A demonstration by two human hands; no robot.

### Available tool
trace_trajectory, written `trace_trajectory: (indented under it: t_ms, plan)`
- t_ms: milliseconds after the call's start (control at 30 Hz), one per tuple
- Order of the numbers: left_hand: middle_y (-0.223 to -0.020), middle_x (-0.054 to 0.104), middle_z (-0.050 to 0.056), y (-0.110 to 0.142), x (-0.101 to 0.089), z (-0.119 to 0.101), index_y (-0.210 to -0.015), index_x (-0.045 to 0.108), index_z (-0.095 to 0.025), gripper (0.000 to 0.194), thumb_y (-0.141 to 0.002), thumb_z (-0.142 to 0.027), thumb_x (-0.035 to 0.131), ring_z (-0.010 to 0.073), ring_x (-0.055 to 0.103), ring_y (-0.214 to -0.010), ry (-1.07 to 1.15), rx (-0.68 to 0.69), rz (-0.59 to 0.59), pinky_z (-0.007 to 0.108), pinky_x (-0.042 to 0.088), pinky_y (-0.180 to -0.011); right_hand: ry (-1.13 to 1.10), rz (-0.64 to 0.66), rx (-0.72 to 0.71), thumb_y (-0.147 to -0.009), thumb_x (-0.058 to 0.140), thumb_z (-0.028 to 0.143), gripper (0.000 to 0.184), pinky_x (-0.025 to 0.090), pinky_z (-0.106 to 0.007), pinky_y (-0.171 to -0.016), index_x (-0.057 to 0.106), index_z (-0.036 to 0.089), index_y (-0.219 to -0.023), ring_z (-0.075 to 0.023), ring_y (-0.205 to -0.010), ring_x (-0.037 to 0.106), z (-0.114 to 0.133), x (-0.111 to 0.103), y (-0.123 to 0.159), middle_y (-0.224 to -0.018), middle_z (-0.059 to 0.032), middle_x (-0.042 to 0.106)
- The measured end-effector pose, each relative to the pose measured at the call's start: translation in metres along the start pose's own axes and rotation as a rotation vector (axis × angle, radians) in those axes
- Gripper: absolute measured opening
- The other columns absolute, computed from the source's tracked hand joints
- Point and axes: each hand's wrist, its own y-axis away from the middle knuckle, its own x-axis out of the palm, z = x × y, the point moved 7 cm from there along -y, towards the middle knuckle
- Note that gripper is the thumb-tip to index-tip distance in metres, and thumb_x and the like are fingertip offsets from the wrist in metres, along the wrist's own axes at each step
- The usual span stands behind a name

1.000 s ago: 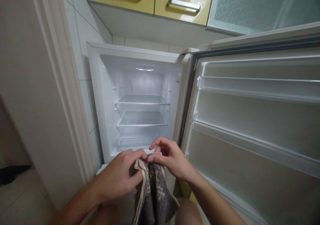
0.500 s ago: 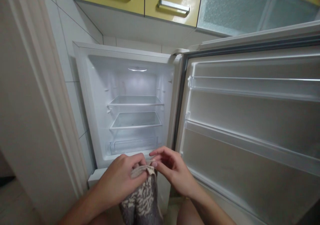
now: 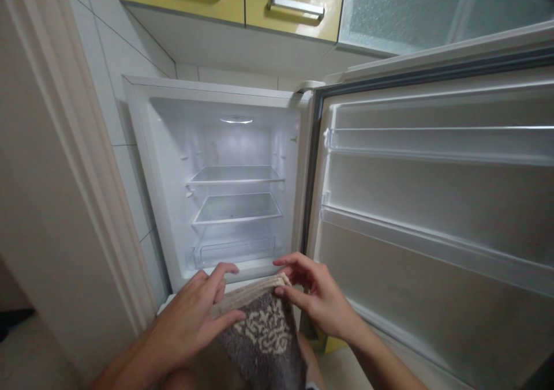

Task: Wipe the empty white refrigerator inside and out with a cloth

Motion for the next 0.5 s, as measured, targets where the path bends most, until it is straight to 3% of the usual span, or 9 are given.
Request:
trace_trajectory:
  t_ms: [67,133,200,267,333,400,433,500]
  plan:
    - [-0.093,0.07,0.002,0.003,-0.009,-0.001,-0.122,0.075,-0.028,0.038,-0.095,-0.055,0.077,0.0234,0.069,-0.088,-0.046,0.072,-0.065,0.031,0.052,-0.082,-0.014,-0.01,0.014,-0.091,0.087,0.035,0.032,0.049,-0.028,-0.08,0.075,0.021,-0.117,-0.0142,-0.087,0.065,-0.001,-0.001,0.001,-0.093,-0.0008,0.073]
    - [-0.107,0.069,0.005,0.005,-0.021,-0.008,-0.101,0.078,-0.026,0.024,-0.099,-0.05,0.072,0.0205,0.07,-0.087,-0.059,0.107,-0.077,0.029,0.054,-0.08,-0.045,-0.013,0.027,-0.088,0.09,0.035,0.03,0.048,-0.027,-0.078,0.075,0.02,-0.109,-0.0135,-0.085,0.063,0.001,-0.001,0.001,-0.091,-0.0006,0.071]
    - [-0.122,0.067,0.007,0.009,-0.039,-0.013,-0.09,0.075,-0.025,0.024,-0.099,-0.047,0.072,0.0191,0.07,-0.091,-0.031,0.107,-0.096,0.027,0.056,-0.078,-0.118,0.007,0.051,-0.086,0.092,0.036,0.033,0.046,-0.026,-0.075,0.074,0.02,-0.108,-0.0123,-0.082,0.06,0.007,0.002,0.001,-0.09,-0.0003,0.069]
    - [-0.137,0.064,0.008,0.016,-0.059,-0.011,-0.089,0.074,-0.025,0.025,-0.095,-0.049,0.078,0.0234,0.069,-0.112,0.077,0.083,-0.185,0.029,0.059,-0.091,-0.217,0.041,0.067,-0.085,0.093,0.038,0.036,0.044,-0.025,-0.069,0.073,0.021,-0.11,-0.0108,-0.076,0.056,0.021,0.008,0.0,-0.089,-0.0001,0.067]
    - [-0.15,0.062,0.008,0.026,-0.067,0.0,-0.1,0.074,-0.028,0.036,-0.086,-0.058,0.087,0.0315,0.064,-0.134,0.347,0.036,-0.285,0.038,0.059,-0.105,-0.288,0.026,0.038,-0.085,0.092,0.039,0.036,0.042,-0.024,-0.065,0.072,0.021,-0.11,-0.0104,-0.073,0.055,0.042,0.014,-0.006,-0.089,-0.0003,0.066]
    - [-0.149,0.068,0.01,0.034,-0.045,0.015,-0.116,0.074,-0.03,0.063,-0.071,-0.068,0.095,0.0389,0.065,-0.137,0.722,-0.063,-0.25,0.048,0.059,-0.109,-0.312,-0.076,-0.039,-0.085,0.091,0.04,0.035,0.044,-0.025,-0.066,0.071,0.022,-0.107,-0.0114,-0.075,0.056,0.065,0.015,-0.02,-0.089,-0.0006,0.066]
    - [-0.144,0.073,0.012,0.038,-0.023,0.019,-0.124,0.074,-0.029,0.078,-0.063,-0.072,0.097,0.0422,0.067,-0.134,0.904,-0.132,-0.171,0.053,0.059,-0.109,-0.316,-0.141,-0.079,-0.084,0.091,0.041,0.035,0.045,-0.025,-0.068,0.07,0.022,-0.106,-0.0122,-0.077,0.057,0.074,0.014,-0.03,-0.09,-0.0007,0.066]
    - [-0.128,0.081,0.015,0.047,0.03,0.024,-0.124,0.078,-0.024,0.085,-0.059,-0.074,0.098,0.0467,0.07,-0.131,1.147,-0.342,-0.024,0.059,0.056,-0.114,-0.346,-0.258,-0.125,-0.081,0.092,0.045,0.042,0.048,-0.026,-0.073,0.068,0.022,-0.107,-0.0134,-0.08,0.059,0.078,0.01,-0.052,-0.091,-0.0008,0.067]
